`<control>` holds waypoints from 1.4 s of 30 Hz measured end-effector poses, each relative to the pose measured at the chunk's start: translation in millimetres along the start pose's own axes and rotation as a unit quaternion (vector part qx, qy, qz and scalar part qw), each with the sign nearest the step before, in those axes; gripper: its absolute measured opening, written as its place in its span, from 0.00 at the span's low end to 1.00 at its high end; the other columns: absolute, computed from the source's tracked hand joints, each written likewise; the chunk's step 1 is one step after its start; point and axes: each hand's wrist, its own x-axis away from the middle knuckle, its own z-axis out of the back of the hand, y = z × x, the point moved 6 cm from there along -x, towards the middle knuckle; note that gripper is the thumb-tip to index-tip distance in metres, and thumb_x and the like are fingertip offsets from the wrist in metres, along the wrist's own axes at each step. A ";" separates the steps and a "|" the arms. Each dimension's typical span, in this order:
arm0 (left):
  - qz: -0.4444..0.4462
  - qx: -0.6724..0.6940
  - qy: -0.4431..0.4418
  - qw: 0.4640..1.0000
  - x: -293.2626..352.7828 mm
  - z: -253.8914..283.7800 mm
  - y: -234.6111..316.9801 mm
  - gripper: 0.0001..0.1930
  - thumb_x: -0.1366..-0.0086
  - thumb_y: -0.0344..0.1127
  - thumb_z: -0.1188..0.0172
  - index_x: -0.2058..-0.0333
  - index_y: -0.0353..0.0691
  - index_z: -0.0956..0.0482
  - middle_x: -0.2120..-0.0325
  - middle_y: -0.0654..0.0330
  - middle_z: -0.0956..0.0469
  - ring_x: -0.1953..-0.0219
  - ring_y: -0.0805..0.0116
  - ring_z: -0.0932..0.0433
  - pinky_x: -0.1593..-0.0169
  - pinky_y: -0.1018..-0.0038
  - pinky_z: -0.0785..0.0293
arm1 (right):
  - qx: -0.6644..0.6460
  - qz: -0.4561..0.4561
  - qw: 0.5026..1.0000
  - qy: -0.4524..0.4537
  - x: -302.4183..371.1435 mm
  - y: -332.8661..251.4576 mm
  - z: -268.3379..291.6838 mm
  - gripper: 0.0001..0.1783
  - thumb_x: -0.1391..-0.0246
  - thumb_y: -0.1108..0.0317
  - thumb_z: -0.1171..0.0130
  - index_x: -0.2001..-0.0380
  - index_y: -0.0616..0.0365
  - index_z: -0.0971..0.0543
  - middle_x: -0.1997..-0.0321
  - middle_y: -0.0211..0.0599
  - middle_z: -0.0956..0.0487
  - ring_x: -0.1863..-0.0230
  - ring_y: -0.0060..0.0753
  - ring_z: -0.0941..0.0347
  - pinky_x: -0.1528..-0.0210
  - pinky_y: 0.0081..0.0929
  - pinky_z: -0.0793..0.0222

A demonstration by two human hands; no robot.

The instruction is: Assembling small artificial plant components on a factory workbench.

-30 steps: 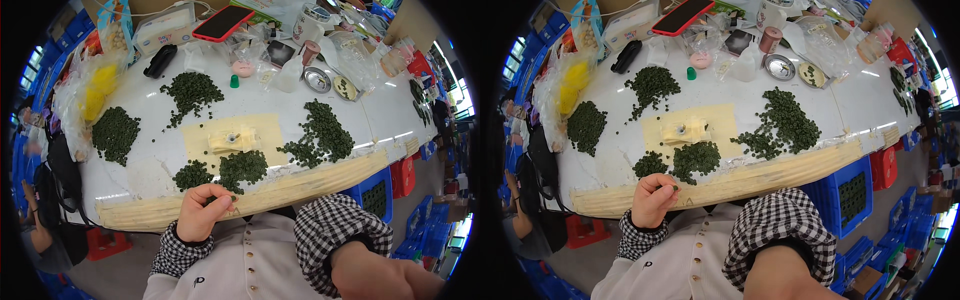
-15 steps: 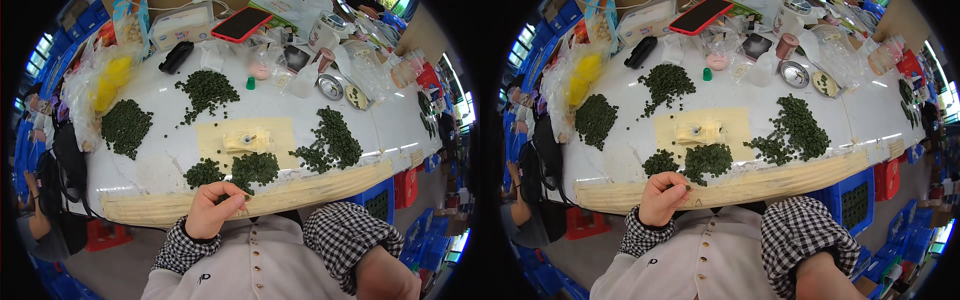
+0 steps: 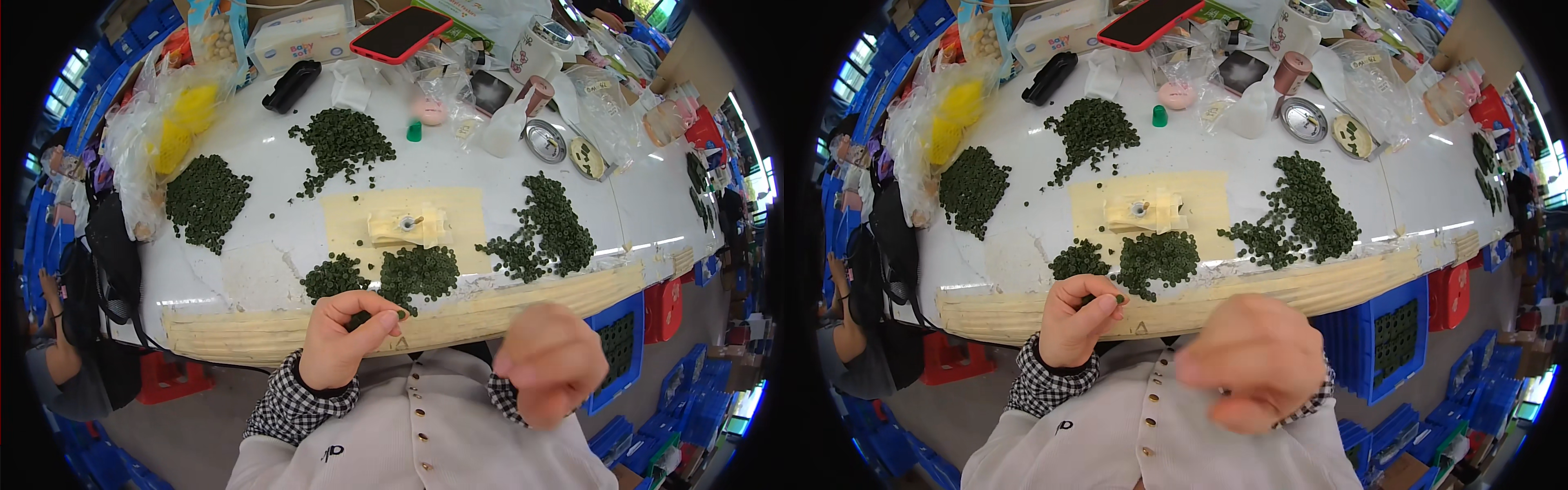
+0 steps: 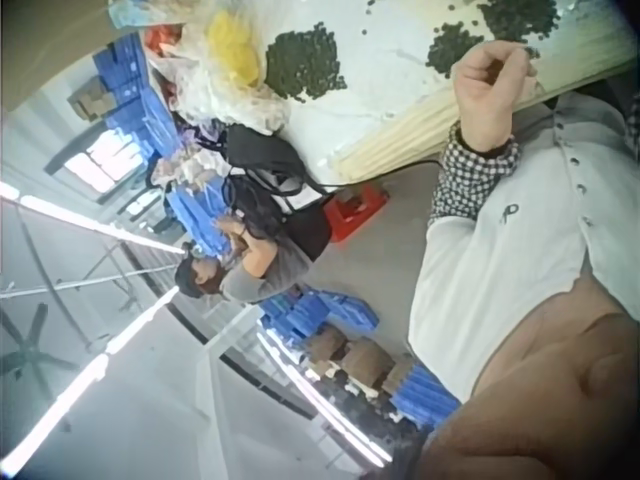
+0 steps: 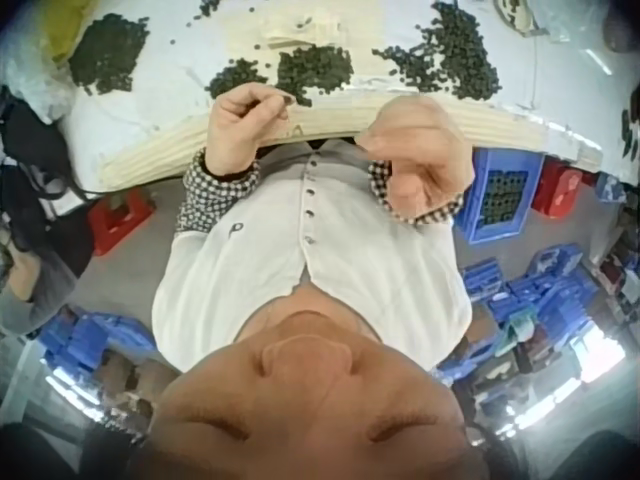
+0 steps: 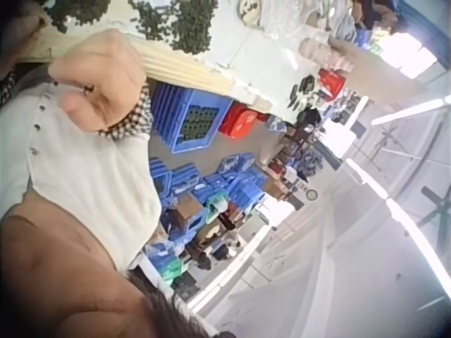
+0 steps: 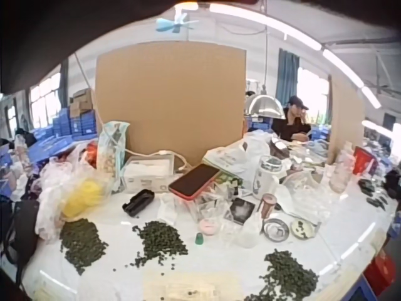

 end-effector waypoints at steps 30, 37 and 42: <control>-0.107 -0.175 0.040 0.978 -3.4 2.2 2.8 0.04 0.41 0.27 0.42 0.70 0.31 0.22 0.80 0.68 0.27 0.77 0.84 0.36 0.72 0.84 0.39 | 0.039 -0.299 0.953 -0.020 37.1 86.8 -36.6 0.07 0.55 0.81 0.41 0.69 0.65 0.21 0.71 0.39 0.24 0.72 0.26 0.24 0.72 0.18 0.27; -0.098 -0.162 0.057 0.980 -4.8 2.0 3.5 0.05 0.39 0.28 0.43 0.69 0.31 0.22 0.79 0.66 0.25 0.75 0.84 0.33 0.70 0.85 0.36 | 0.233 -0.105 0.965 -0.053 25.1 71.1 -40.9 0.10 0.59 0.82 0.39 0.69 0.62 0.22 0.72 0.38 0.22 0.75 0.32 0.25 0.76 0.21 0.29; -0.103 -0.155 0.048 0.981 -5.2 1.1 2.4 0.04 0.40 0.27 0.43 0.69 0.31 0.22 0.78 0.65 0.23 0.75 0.84 0.32 0.69 0.85 0.35 | 0.268 -0.074 0.959 -0.051 26.5 71.8 -41.0 0.12 0.61 0.81 0.38 0.69 0.62 0.22 0.71 0.38 0.22 0.74 0.33 0.24 0.75 0.22 0.28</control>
